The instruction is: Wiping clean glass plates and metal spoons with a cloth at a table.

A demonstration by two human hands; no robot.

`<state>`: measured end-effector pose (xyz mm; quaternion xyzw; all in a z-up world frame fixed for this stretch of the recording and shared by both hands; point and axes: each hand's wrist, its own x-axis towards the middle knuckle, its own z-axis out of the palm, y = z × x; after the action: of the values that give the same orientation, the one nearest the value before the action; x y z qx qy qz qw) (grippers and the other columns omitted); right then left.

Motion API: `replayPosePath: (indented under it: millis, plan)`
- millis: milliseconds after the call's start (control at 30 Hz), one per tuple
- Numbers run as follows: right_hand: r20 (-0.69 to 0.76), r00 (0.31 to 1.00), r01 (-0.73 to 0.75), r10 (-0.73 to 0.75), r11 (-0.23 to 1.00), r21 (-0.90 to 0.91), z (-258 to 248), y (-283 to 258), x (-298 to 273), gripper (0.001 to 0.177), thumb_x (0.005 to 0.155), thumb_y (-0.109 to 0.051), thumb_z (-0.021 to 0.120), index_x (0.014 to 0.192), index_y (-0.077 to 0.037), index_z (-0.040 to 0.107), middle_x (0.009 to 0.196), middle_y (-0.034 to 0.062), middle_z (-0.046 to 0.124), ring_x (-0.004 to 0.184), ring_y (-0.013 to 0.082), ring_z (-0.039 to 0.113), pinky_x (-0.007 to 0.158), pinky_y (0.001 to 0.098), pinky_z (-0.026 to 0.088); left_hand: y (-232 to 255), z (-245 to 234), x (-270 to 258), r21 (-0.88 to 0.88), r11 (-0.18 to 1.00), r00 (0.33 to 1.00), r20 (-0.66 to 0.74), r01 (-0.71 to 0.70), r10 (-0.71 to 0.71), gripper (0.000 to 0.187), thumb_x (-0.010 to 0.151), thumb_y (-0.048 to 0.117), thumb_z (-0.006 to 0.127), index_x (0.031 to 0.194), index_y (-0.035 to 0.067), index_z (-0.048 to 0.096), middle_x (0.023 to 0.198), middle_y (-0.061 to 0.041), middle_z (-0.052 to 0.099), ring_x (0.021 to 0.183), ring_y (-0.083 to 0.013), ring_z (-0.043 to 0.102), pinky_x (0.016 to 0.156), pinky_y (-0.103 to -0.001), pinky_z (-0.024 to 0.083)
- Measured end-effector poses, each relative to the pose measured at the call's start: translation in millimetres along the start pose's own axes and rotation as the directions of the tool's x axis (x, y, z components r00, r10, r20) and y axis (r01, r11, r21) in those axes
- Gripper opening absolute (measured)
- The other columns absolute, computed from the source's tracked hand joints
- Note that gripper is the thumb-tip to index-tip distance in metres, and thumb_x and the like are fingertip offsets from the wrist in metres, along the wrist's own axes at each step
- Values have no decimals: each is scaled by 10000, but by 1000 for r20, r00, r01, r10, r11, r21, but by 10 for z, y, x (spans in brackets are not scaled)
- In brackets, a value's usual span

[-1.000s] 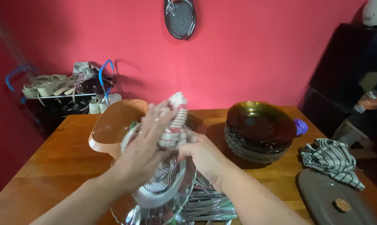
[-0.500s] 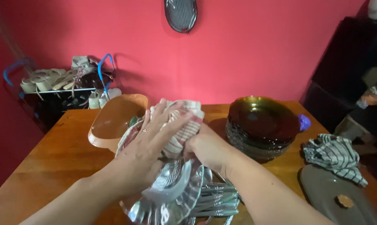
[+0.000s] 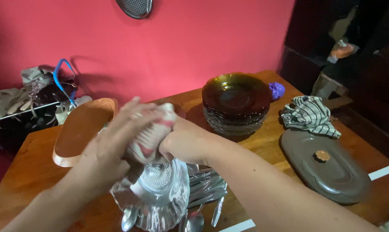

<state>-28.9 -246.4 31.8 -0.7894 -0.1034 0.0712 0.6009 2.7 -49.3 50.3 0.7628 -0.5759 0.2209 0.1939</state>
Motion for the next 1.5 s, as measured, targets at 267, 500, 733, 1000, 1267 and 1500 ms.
replayPosePath:
  millis: [267,500,733,1000,1267,1500]
  plan:
    - [22,997,-69,69,997,-22,-131,-287,-23,626,620,51,604,1211,-126,708,822,80,711,703,176,621,595,327,499,-84,-40,-114,-88,864,862,-64,496,-502,866,577,150,915,1345,122,515,1261,-133,590,1218,-342,579,988,-453,475]
    - [85,991,-106,100,992,66,-108,30,-60,615,723,-122,757,1312,11,641,974,83,725,880,168,689,769,327,557,-164,-91,79,-139,702,715,129,699,-687,744,579,166,919,1262,170,623,1135,-59,736,1045,-226,741,877,-372,571]
    - [-4,996,-94,95,995,15,0,197,15,503,690,-2,671,1193,22,665,949,85,705,868,175,661,752,346,505,-87,7,180,-54,583,583,-9,811,-812,643,686,148,905,1252,133,600,1108,-100,699,1024,-279,704,875,-421,533]
    - [-166,982,-99,94,995,-25,71,17,-63,296,765,-4,546,963,-42,763,797,124,749,742,200,685,674,351,519,-186,82,14,-46,939,922,-177,340,-343,644,602,84,872,1189,92,606,1101,-129,645,1083,-344,628,922,-443,500]
    - [-121,968,-248,218,896,-368,20,-258,2,316,764,-38,578,1029,-20,749,857,193,709,796,266,680,710,376,517,-139,116,-32,51,842,839,-137,537,-527,627,564,49,840,1153,122,639,1063,-101,697,1035,-327,679,886,-433,534]
    - [87,989,-149,122,738,658,10,-153,-60,651,778,39,599,1415,-93,566,1281,38,705,1135,109,670,882,245,538,-482,29,-231,-239,559,547,-120,794,-828,547,651,8,828,1153,93,626,1032,-95,738,976,-246,747,847,-385,573]
